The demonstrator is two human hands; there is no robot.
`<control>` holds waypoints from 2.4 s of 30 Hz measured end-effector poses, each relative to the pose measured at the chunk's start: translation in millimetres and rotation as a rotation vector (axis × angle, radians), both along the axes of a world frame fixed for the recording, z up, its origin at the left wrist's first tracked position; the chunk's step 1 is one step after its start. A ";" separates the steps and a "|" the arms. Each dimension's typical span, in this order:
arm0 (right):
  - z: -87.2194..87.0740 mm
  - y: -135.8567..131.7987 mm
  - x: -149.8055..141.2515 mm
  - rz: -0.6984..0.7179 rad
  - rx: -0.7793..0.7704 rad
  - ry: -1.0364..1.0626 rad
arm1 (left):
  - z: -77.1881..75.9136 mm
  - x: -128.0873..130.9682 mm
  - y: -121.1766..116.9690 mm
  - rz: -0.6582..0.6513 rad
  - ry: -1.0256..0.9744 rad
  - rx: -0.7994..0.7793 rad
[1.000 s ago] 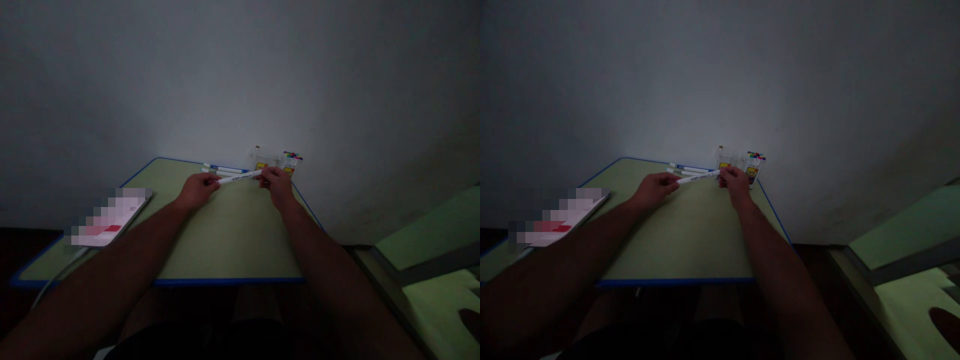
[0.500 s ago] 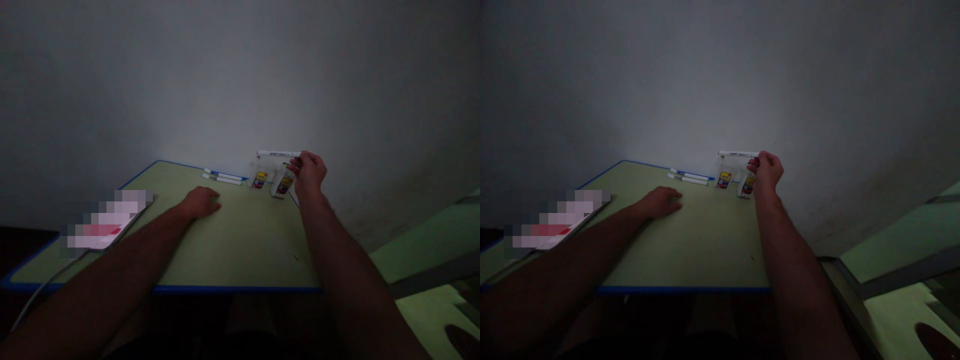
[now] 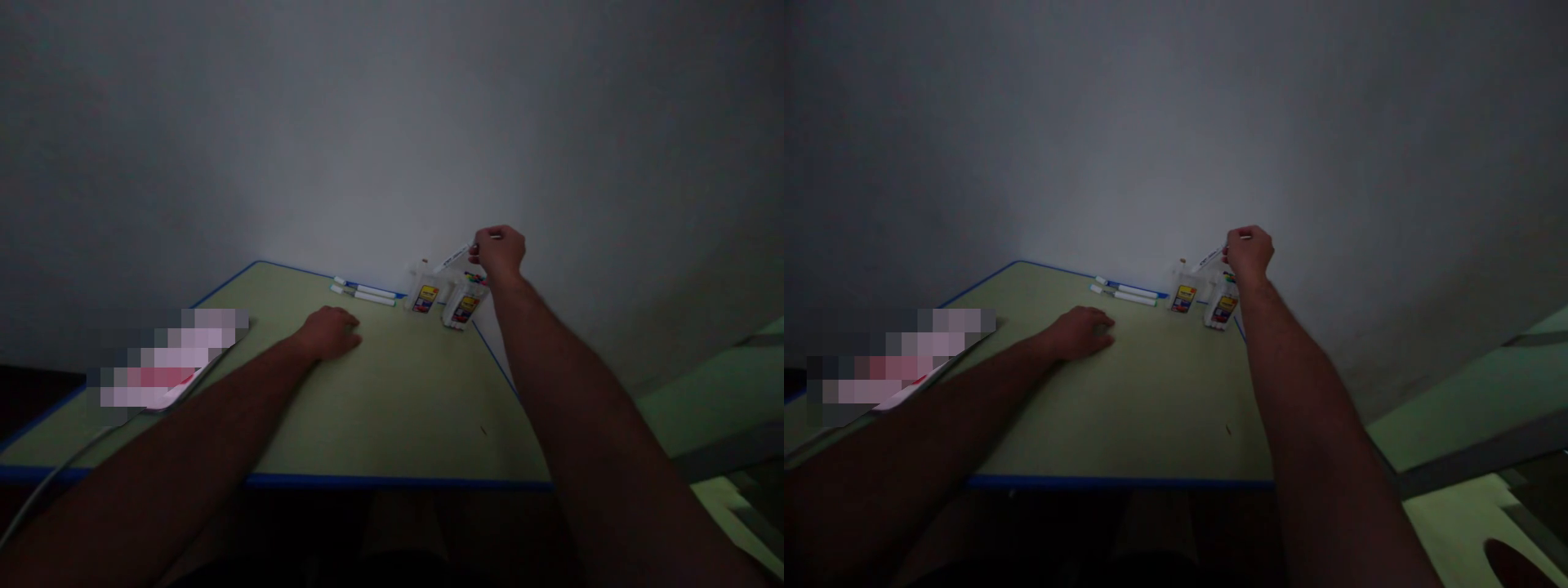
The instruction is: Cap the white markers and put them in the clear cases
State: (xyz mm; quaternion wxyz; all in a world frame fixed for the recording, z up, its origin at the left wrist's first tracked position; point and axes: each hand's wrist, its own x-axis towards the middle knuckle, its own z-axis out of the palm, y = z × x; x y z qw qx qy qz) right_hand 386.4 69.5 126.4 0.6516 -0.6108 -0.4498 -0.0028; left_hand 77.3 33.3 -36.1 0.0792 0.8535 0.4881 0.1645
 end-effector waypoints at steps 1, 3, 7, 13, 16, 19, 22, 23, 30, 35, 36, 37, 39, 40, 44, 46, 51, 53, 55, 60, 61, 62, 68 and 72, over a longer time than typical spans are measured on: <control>-2.3 4.3 -1.0 -0.011 -0.026 -0.035 | 0.0 0.0 -0.1 0.000 -0.005 -0.001; -7.8 12.5 -3.4 -0.015 -0.087 -0.101 | 0.4 0.1 -0.7 0.004 -0.004 0.001; -18.4 24.7 -9.7 0.010 -0.255 -0.222 | 4.1 0.9 -3.7 0.011 0.044 -0.005; -25.4 34.3 -18.9 -0.019 -0.440 -0.518 | 7.1 0.4 -5.0 0.009 0.122 -0.013; -27.0 39.2 -21.0 -0.026 -0.531 -0.600 | 5.4 0.2 -3.6 0.006 0.129 -0.014; -28.7 43.2 -21.8 -0.024 -0.591 -0.672 | 4.4 0.5 -3.3 0.014 0.139 -0.007; -30.1 44.9 -22.2 -0.017 -0.621 -0.703 | 5.5 0.9 -4.6 0.018 0.139 -0.010; -30.3 45.0 -22.4 -0.015 -0.627 -0.709 | 6.2 0.9 -5.2 0.022 0.138 -0.015; -30.0 43.6 -21.9 0.009 -0.621 -0.724 | 8.9 0.7 -6.8 0.029 0.133 -0.028; -30.1 43.7 -19.8 0.015 -0.600 -0.689 | 9.0 0.8 -6.5 0.034 0.140 -0.030; -30.0 43.4 -19.6 0.015 -0.600 -0.693 | 9.2 0.8 -6.7 0.032 0.140 -0.031; -29.8 42.9 -19.6 0.015 -0.602 -0.701 | 9.5 0.8 -6.9 0.032 0.140 -0.032; -29.2 41.5 -19.9 0.017 -0.605 -0.716 | 10.0 0.7 -7.5 0.032 0.139 -0.030; -28.9 40.9 -20.3 0.016 -0.609 -0.718 | 10.2 0.7 -7.7 0.033 0.139 -0.029; -27.7 39.0 -22.5 0.015 -0.630 -0.721 | 9.5 0.7 -7.0 0.028 0.141 -0.030; -27.1 38.3 -24.3 0.020 -0.634 -0.733 | 8.9 0.7 -6.2 0.025 0.142 -0.032; -26.3 36.6 -29.6 0.016 -0.631 -0.759 | 8.2 0.2 -5.2 0.018 0.140 -0.035; -26.5 36.7 -30.8 0.010 -0.627 -0.772 | 8.4 0.1 -5.5 0.019 0.140 -0.033; -27.1 37.1 -31.2 0.006 -0.622 -0.777 | 9.0 0.2 -6.1 0.026 0.137 -0.032; -27.6 37.3 -31.1 -0.012 -0.630 -0.783 | 11.3 1.2 -8.2 0.039 0.140 -0.045; -27.5 37.0 -31.2 -0.013 -0.632 -0.783 | 11.6 1.4 -8.6 0.041 0.138 -0.046; -27.2 36.6 -31.2 -0.012 -0.632 -0.784 | 11.9 1.5 -8.8 0.042 0.136 -0.047; -26.2 34.5 -31.8 0.009 -0.610 -0.776 | 10.9 0.8 -7.8 0.032 0.136 -0.044; -27.0 33.8 -31.6 0.010 -0.608 -0.726 | 8.2 0.6 -6.4 0.030 0.138 -0.025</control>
